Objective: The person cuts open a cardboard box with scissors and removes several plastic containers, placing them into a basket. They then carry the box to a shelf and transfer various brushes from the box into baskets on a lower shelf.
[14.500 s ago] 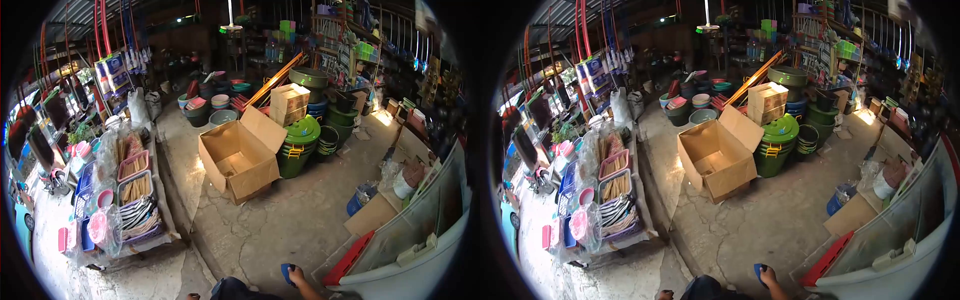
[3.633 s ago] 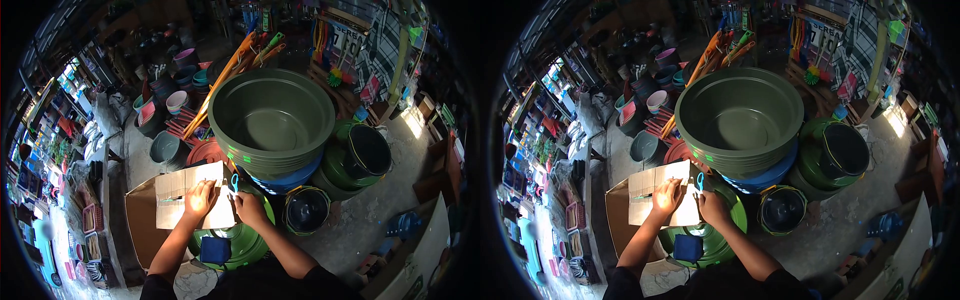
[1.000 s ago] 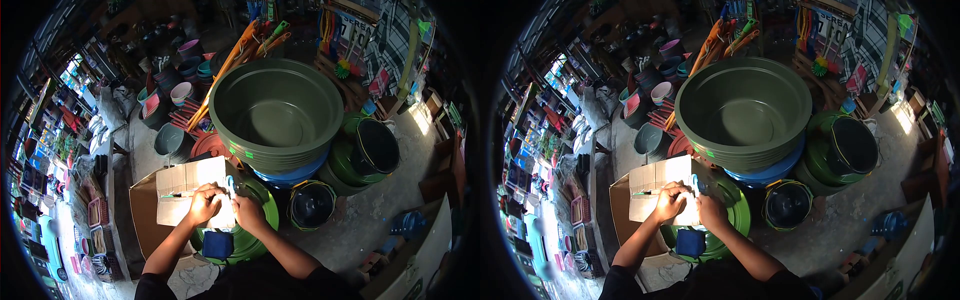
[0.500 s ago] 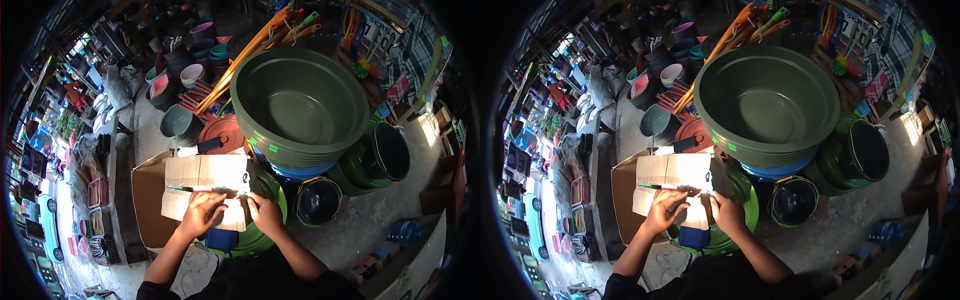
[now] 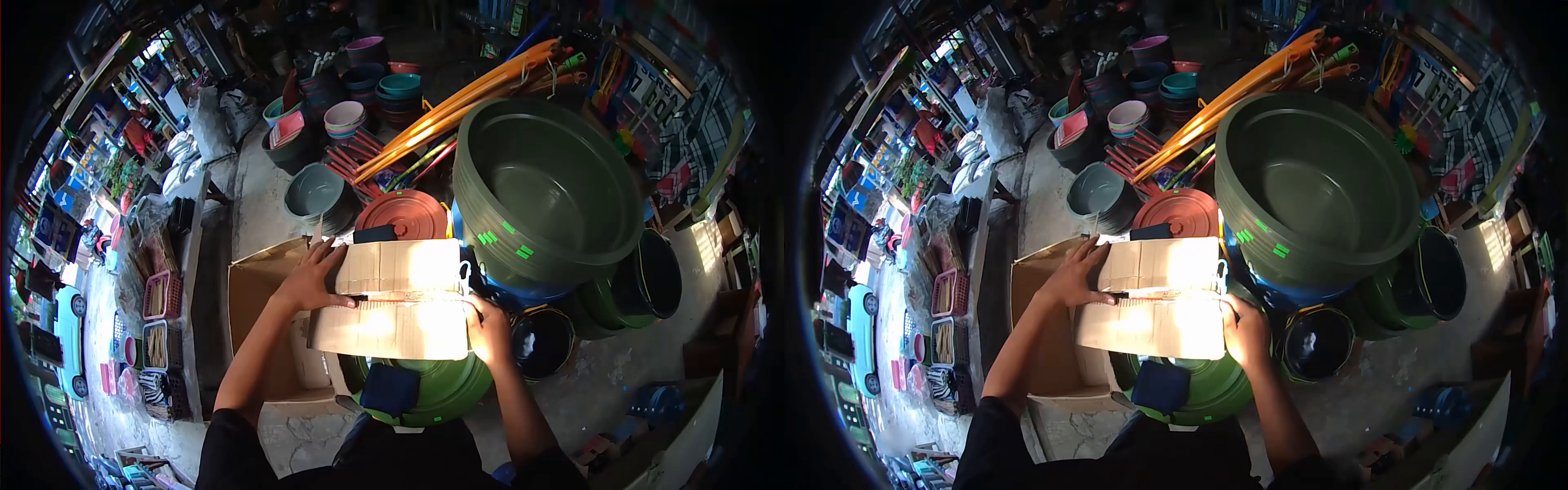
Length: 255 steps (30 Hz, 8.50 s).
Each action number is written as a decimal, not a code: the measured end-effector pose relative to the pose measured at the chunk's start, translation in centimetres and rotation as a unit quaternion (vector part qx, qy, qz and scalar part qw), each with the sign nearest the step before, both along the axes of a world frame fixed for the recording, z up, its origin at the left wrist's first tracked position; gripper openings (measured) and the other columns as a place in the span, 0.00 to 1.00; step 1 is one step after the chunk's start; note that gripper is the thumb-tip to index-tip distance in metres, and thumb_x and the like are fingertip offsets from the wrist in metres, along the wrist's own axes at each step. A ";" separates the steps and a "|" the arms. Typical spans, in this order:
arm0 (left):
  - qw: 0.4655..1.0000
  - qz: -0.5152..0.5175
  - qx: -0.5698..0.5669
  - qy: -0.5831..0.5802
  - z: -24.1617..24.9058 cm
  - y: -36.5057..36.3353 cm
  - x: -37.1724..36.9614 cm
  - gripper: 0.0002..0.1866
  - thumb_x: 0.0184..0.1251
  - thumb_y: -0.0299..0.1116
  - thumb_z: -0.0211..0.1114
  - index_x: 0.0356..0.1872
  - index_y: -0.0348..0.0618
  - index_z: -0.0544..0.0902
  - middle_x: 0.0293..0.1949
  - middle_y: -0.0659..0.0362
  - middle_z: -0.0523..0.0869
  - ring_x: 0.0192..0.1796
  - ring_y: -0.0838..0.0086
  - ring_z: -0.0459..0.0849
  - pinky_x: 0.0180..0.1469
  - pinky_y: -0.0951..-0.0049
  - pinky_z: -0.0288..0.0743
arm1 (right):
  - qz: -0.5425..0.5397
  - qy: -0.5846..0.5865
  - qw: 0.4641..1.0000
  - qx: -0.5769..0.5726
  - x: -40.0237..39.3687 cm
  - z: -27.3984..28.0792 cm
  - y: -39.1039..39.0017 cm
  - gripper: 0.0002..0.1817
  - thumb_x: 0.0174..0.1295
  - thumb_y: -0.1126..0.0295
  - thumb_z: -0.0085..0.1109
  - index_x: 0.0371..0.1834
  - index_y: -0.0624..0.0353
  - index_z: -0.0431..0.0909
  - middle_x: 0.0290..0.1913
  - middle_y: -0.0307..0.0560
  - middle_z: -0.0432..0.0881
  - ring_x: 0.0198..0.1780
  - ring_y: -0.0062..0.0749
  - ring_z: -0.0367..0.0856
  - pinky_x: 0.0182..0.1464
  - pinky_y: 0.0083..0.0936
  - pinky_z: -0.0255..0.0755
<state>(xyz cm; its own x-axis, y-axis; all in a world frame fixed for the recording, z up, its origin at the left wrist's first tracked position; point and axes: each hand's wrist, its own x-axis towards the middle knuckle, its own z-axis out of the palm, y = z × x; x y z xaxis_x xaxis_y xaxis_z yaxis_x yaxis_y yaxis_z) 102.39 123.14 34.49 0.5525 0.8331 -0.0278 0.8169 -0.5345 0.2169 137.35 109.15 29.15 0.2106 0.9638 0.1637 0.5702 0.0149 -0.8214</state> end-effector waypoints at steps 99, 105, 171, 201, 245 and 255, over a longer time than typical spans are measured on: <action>0.965 0.160 -0.175 -0.112 1.5 -7.7 1.1 0.46 0.47 0.61 0.77 0.62 0.42 0.73 0.59 0.45 0.75 0.58 0.48 0.81 0.57 0.52 0.77 | 0.534 -0.256 0.802 -0.081 -20.0 8.7 20.5 0.11 0.65 0.61 0.64 0.49 0.46 0.87 0.47 0.42 0.88 0.54 0.35 0.82 0.60 0.39 0.54; 0.946 0.293 -0.038 -0.136 -0.5 -9.9 4.9 0.38 0.48 0.50 0.79 0.53 0.36 0.72 0.54 0.48 0.75 0.49 0.55 0.85 0.46 0.58 0.82 | 0.622 -0.337 0.685 -0.176 -23.5 9.1 21.5 0.12 0.60 0.60 0.66 0.46 0.43 0.89 0.47 0.39 0.89 0.54 0.31 0.82 0.62 0.39 0.49; 0.930 0.325 -0.125 -0.118 -0.1 -8.9 7.0 0.11 0.66 0.27 0.59 0.47 0.33 0.76 0.48 0.49 0.76 0.47 0.56 0.84 0.37 0.63 0.87 | 0.686 -0.297 0.643 -0.167 -23.3 8.3 23.2 0.14 0.55 0.63 0.67 0.43 0.53 0.88 0.43 0.38 0.87 0.50 0.31 0.82 0.60 0.39 0.52; 0.935 0.331 0.010 -0.131 0.6 -10.0 7.4 0.08 0.60 0.30 0.61 0.39 0.41 0.78 0.42 0.55 0.77 0.47 0.66 0.79 0.37 0.73 0.85 | 0.693 -0.348 0.608 -0.171 -25.2 8.6 22.8 0.11 0.54 0.66 0.69 0.42 0.50 0.88 0.42 0.36 0.88 0.51 0.33 0.81 0.58 0.48 0.53; 0.982 -0.081 -0.087 -0.145 -0.9 -19.7 -2.0 0.23 0.60 0.41 0.74 0.55 0.49 0.79 0.51 0.52 0.81 0.51 0.53 0.84 0.53 0.56 0.80 | -0.116 0.307 0.945 0.005 -13.8 2.4 -16.2 0.09 0.78 0.67 0.43 0.48 0.59 0.72 0.35 0.40 0.75 0.36 0.23 0.76 0.43 0.24 0.70; 0.976 -0.130 -0.049 -0.170 -1.7 -17.0 -1.1 0.20 0.62 0.37 0.72 0.54 0.46 0.78 0.46 0.51 0.82 0.49 0.52 0.84 0.50 0.56 0.80 | -0.295 -0.052 0.951 -0.071 -19.7 -20.9 -21.5 0.23 0.63 0.77 0.51 0.63 0.60 0.71 0.48 0.64 0.76 0.50 0.60 0.76 0.55 0.49 0.69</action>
<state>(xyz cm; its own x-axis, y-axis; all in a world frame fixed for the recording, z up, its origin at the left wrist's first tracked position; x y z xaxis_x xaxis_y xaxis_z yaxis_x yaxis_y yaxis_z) 101.31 106.12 32.77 0.7356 0.6664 0.1219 0.5285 -0.6771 0.5121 117.70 87.62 8.28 0.7116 0.6967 0.0907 0.5236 -0.4398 -0.7297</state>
